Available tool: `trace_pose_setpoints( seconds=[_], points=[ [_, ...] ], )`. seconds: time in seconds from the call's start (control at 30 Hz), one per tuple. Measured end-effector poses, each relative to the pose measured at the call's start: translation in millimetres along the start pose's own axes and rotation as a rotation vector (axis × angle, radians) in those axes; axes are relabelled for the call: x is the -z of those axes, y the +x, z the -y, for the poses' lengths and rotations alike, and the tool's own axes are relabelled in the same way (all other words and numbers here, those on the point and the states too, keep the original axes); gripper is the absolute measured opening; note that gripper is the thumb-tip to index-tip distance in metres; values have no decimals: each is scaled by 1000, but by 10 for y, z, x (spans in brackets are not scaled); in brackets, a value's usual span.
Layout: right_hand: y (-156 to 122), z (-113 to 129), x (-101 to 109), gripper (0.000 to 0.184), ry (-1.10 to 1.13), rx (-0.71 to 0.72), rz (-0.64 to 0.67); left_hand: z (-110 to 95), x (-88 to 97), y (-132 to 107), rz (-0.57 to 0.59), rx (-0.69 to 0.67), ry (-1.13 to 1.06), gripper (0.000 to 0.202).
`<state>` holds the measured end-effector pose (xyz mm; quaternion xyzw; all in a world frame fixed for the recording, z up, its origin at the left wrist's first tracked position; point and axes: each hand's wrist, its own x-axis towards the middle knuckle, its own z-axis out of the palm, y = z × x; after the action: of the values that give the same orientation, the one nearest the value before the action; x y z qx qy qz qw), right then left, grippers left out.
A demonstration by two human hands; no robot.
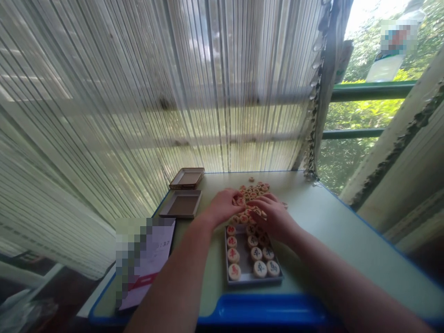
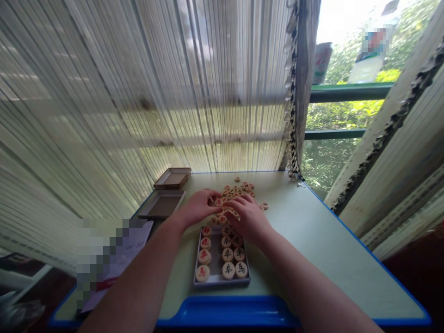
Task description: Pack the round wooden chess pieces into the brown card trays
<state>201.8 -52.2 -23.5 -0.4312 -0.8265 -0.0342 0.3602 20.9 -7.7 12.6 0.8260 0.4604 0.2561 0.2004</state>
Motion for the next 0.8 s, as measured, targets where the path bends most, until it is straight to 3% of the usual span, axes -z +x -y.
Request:
trace_pose_setpoints(
  seconds=[0.17, 0.37, 0.63, 0.8],
  points=[
    [13, -18, 7, 22, 17, 3, -93, -9, -69, 2, 136, 28, -165, 28],
    [-7, -69, -15, 21, 44, 42, -29, -20, -67, -21, 277, 17, -382, 26],
    [-20, -70, -65, 20, 87, 49, -82, -22, 14, -42, 312, 72, -470, 36],
    [-14, -36, 0, 21, 140, 8, -120, -21, 29, -25, 301, 71, -542, 30]
  ],
)
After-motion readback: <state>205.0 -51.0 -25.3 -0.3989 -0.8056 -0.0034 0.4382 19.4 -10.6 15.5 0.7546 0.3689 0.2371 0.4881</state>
